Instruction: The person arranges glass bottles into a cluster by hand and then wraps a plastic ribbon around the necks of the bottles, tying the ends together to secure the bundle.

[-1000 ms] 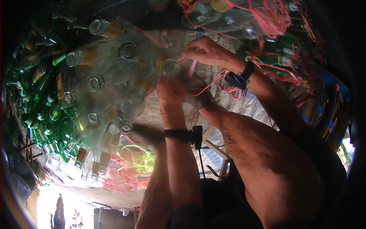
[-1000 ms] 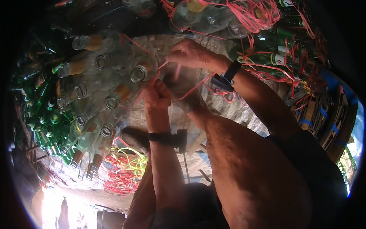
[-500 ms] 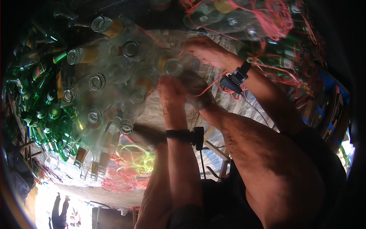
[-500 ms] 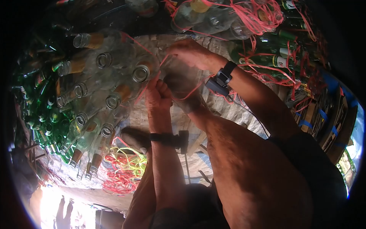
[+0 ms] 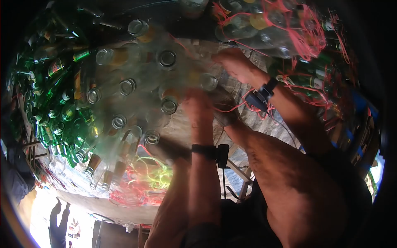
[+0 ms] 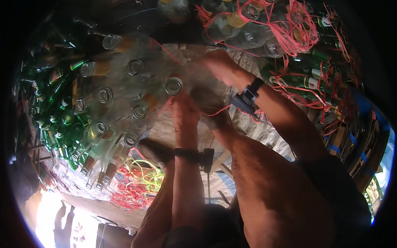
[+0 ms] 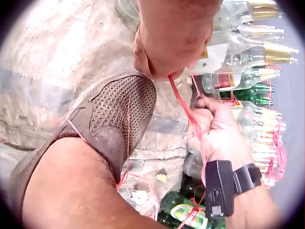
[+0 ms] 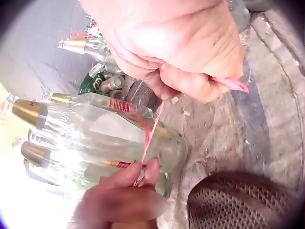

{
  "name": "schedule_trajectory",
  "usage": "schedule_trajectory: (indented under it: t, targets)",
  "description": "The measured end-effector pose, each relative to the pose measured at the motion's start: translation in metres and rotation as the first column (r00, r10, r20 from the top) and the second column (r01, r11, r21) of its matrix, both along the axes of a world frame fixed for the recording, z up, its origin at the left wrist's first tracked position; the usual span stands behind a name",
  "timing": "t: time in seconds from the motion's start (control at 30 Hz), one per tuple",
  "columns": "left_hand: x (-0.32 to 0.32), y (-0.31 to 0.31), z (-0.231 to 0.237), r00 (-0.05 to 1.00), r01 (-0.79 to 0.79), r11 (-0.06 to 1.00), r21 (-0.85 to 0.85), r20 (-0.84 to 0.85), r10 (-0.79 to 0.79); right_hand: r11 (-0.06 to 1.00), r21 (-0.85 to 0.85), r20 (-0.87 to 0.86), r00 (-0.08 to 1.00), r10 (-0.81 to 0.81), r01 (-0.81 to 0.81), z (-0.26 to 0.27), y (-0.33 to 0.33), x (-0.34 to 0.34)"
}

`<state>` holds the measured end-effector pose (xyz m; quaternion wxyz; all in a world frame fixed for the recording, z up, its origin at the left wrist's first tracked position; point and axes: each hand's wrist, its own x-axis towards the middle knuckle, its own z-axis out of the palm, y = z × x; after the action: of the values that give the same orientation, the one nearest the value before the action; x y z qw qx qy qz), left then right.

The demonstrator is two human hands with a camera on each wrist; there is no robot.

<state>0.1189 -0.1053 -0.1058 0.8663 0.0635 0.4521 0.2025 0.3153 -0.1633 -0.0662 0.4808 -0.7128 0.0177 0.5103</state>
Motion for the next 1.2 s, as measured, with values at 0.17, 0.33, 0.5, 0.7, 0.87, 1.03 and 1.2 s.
schedule_trajectory:
  t: [0.17,0.33,0.5,0.7,0.87,1.03,1.2]
  targets:
    - [0.007,-0.005,0.012,0.992,0.054,0.998,-0.017,-0.114,-0.055,1.000,-0.005,-0.067,0.998,0.008,-0.008,0.005,-0.040,-0.018]
    - [0.007,-0.005,0.016,0.996,0.058,0.994,-0.088,-0.064,-0.064,0.963,-0.101,-0.078,0.967,0.241,-0.248,0.015,-0.054,-0.040]
    - [-0.005,-0.004,-0.015,0.955,0.291,0.885,0.363,-0.166,-0.246,0.904,-0.049,0.108,0.898,0.427,-0.424,-0.012,-0.058,-0.042]
    - [0.003,-0.007,-0.025,0.889,0.422,0.626,0.655,-0.435,-0.144,0.750,-0.144,0.469,0.623,0.626,-0.646,0.016,-0.032,-0.034]
    - [-0.008,-0.011,-0.038,0.808,0.583,0.456,0.672,-0.538,-0.239,0.773,0.029,0.503,0.678,0.536,-0.633,0.008,-0.006,-0.043]
    - [-0.009,-0.017,-0.035,0.864,0.487,0.606,0.629,-0.447,-0.231,0.816,0.021,0.541,0.693,0.476,-0.577,0.002,-0.008,-0.051]
    - [-0.010,-0.019,-0.035,0.871,0.482,0.595,0.643,-0.424,-0.248,0.816,0.019,0.559,0.683,0.471,-0.578,0.010,-0.009,-0.038]
